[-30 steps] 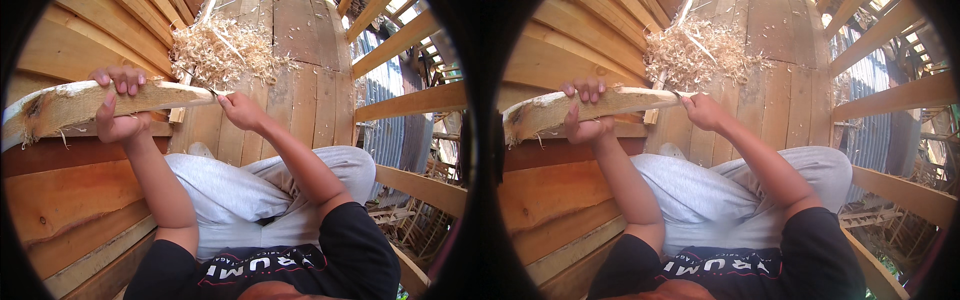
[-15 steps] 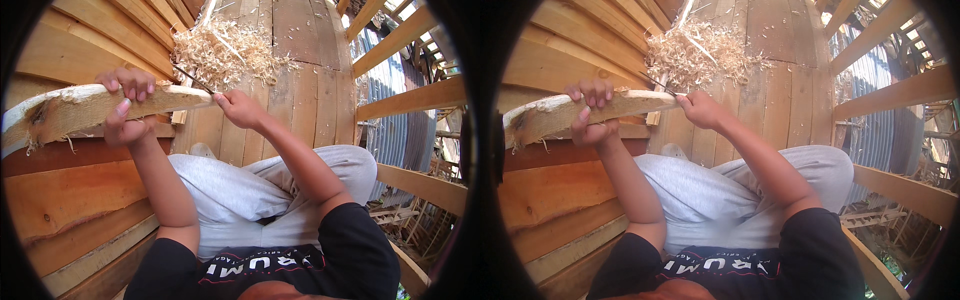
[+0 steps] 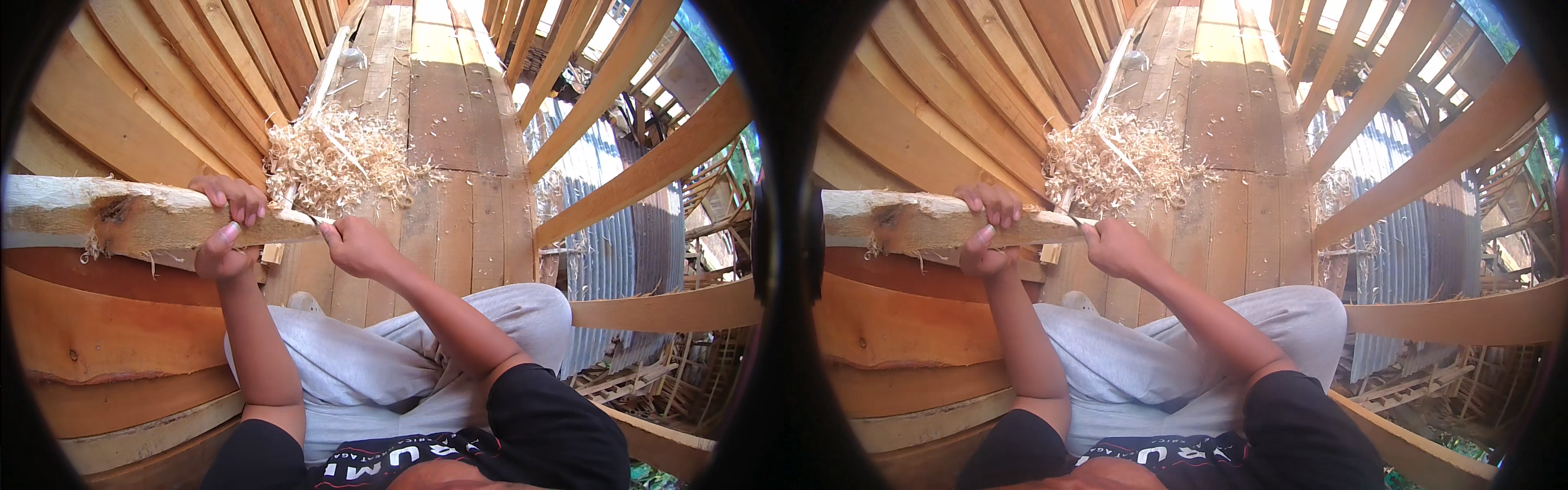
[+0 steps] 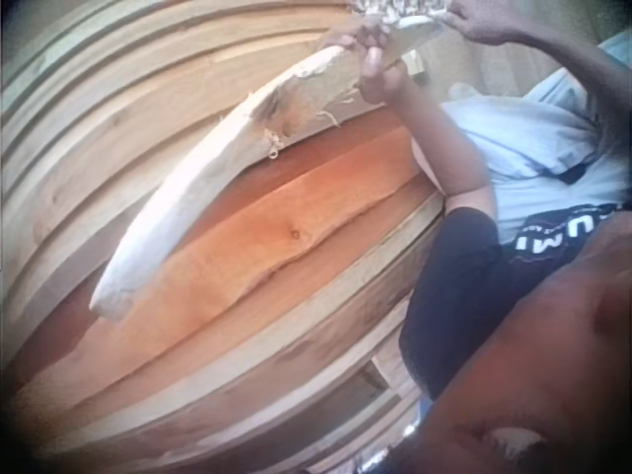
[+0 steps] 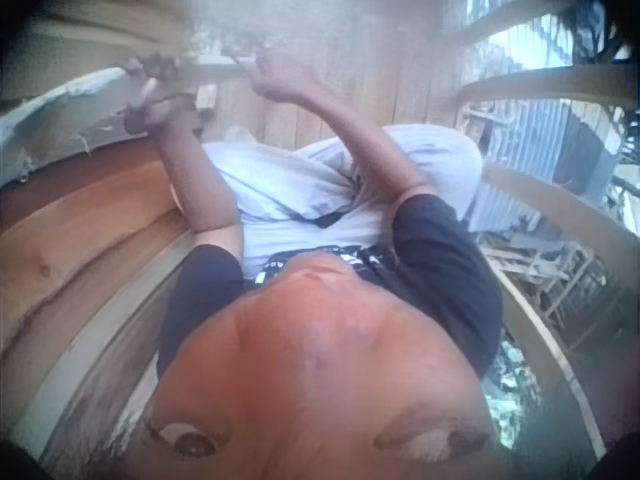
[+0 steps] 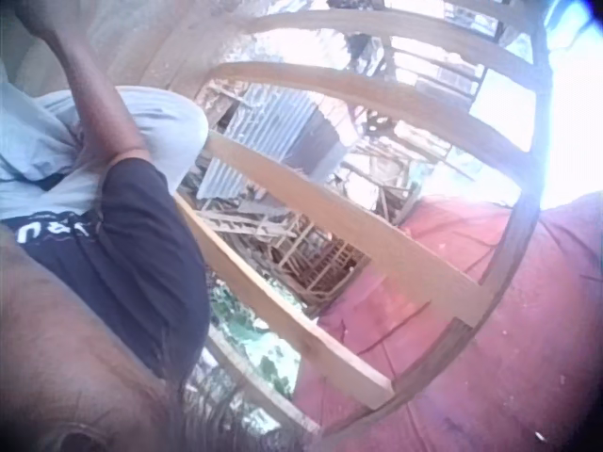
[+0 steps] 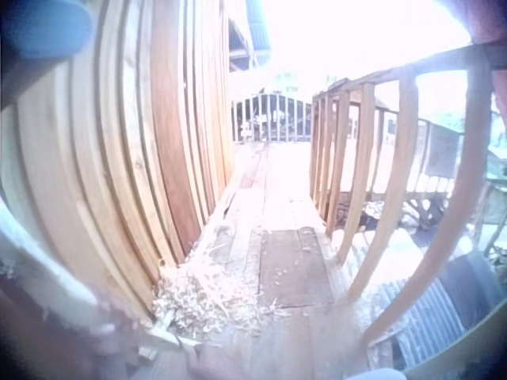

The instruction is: The person sits cross-legged on a wooden floor and uses a small knife to shave and shape a curved piece of wood. Wood shavings accumulate on the floor as the person repeatedly rotates the wood and continues carving along its length.

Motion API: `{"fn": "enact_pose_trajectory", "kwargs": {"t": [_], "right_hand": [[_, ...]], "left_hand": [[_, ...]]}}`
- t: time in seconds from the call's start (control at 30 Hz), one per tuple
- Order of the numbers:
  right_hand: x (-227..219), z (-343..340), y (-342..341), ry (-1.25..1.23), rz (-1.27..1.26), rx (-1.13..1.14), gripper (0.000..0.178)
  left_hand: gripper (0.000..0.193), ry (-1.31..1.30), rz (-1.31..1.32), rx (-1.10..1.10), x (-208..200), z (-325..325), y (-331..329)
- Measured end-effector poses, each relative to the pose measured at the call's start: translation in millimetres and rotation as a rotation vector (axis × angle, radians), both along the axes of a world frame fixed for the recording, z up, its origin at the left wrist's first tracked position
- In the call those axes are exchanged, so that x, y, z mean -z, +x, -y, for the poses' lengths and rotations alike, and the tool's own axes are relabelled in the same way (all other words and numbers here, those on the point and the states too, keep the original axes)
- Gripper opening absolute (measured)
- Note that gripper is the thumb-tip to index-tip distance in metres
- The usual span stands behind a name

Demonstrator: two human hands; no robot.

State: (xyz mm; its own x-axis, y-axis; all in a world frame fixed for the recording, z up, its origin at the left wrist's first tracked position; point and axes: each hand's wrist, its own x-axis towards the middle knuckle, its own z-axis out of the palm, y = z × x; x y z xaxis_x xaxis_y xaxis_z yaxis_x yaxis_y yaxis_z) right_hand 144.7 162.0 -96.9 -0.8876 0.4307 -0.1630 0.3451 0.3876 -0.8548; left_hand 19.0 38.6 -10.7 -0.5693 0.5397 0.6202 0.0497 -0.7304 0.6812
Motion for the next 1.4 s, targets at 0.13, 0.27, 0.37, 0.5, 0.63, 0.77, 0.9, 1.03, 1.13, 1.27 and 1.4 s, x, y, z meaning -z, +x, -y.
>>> {"fn": "enact_pose_trajectory", "kwargs": {"t": [0.13, 0.27, 0.37, 0.5, 0.63, 0.77, 0.9, 1.03, 1.13, 1.27, 1.4], "right_hand": [[62, -33, 1, -0.282, 0.303, 0.004, 0.050], [31, -20, -12, -0.012, 0.063, -0.069, 0.050], [46, -16, -15, 0.027, -0.004, -0.007, 0.052], [108, -41, -7, -0.011, 0.181, -0.048, 0.049], [32, -13, -8, 0.048, 0.172, -0.095, 0.049], [69, -24, -14, 0.024, 0.221, -0.039, 0.051], [103, -40, -11, -0.071, 0.260, -0.026, 0.051], [50, -20, -13, 0.009, 0.237, -0.088, 0.053], [68, -22, -18, 0.021, 0.234, -0.061, 0.054], [97, -44, -14, -0.149, 0.340, -0.075, 0.055], [117, -32, -10, 0.141, 0.201, 0.019, 0.054]], "left_hand": [[0.039, -0.017, 0.050, 0.008, -9, -3, 8], [0.038, 0.016, 0.033, 0.018, -5, 1, 1], [0.038, 0.031, 0.038, 0.018, -3, 4, -2], [0.037, 0.027, 0.017, 0.029, -4, 4, -4], [0.037, 0.029, 0.008, 0.027, 2, 13, -6], [0.037, 0.022, 0.004, 0.024, 0, 10, -10], [0.037, 0.034, 0.028, 0.034, 1, 12, -17], [0.037, 0.049, 0.031, 0.037, 6, 16, -20], [0.037, 0.044, 0.024, 0.041, 3, 13, -17], [0.037, 0.051, 0.031, 0.057, 5, 15, -22], [0.037, 0.041, 0.022, 0.031, 4, 11, -18]]}}
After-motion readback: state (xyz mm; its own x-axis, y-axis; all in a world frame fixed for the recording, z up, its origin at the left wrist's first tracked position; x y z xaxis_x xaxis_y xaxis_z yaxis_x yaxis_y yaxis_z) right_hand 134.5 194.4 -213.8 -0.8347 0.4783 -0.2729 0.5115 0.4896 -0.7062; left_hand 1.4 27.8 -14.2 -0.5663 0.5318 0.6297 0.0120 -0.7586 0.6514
